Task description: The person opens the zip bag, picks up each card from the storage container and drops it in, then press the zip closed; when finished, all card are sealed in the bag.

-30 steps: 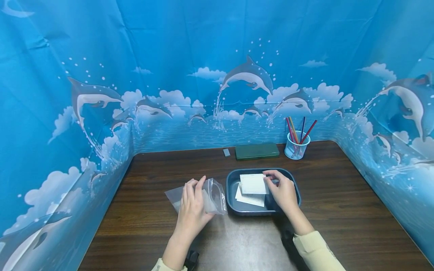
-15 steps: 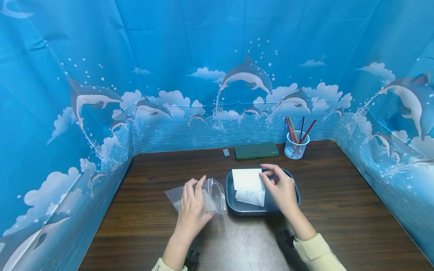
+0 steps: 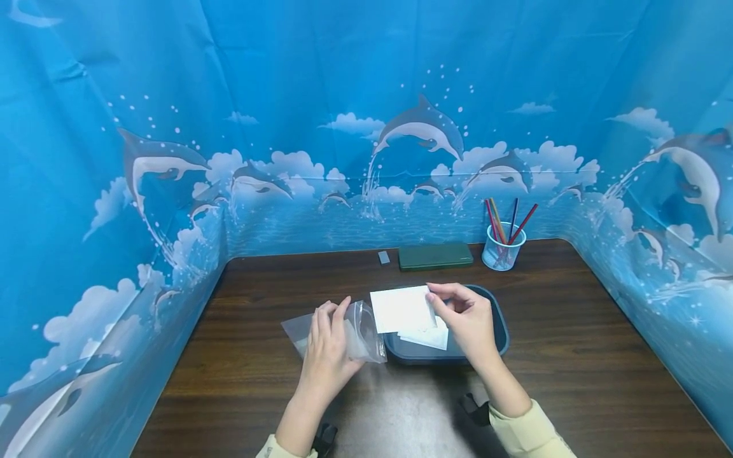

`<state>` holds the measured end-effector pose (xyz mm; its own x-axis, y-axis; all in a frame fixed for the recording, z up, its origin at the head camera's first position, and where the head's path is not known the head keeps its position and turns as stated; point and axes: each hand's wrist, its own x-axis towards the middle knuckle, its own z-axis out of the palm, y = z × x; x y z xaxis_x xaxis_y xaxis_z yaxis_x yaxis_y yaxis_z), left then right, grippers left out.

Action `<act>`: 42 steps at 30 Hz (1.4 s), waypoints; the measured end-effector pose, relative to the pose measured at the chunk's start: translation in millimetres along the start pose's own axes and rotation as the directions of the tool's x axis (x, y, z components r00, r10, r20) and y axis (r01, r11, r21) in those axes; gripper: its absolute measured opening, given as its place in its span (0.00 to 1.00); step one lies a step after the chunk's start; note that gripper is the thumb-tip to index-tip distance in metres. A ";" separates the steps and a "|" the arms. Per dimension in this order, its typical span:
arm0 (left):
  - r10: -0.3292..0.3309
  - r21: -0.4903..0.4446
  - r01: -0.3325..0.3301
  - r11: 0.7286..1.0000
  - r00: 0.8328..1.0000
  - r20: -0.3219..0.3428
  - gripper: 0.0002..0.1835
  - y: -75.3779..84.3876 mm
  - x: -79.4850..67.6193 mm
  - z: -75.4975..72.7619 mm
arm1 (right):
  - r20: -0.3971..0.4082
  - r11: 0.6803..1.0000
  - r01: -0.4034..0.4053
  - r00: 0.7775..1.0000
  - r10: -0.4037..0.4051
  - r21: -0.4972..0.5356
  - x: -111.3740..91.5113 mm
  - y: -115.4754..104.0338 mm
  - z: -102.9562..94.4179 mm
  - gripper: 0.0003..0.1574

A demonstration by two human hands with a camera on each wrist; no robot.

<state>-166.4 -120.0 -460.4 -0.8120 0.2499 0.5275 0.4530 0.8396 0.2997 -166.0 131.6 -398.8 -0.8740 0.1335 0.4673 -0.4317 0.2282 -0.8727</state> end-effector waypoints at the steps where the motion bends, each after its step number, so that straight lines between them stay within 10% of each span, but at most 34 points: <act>1: 0.001 -0.001 -0.001 1.000 1.000 0.002 0.66 0.0 0.1 0.0 | 0.019 1.000 -0.013 1.000 0.012 0.012 0.1 -1.8 0.7 0.12; 15: -0.017 0.010 0.017 1.000 1.000 0.004 0.66 -0.4 0.9 0.0 | 0.177 0.995 0.000 0.984 -0.017 0.096 -4.7 0.7 5.6 0.09; 42: 0.011 0.003 -0.011 1.000 1.000 -0.014 0.65 4.7 -0.5 2.9 | 0.117 0.991 0.131 0.985 -0.130 -0.002 -26.0 20.1 51.4 0.10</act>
<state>-164.9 -114.7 -461.6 -0.8016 0.2522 0.5421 0.4608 0.8383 0.2914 -163.4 83.1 -435.8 -0.8306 -0.0110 0.5567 -0.5420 0.2457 -0.8037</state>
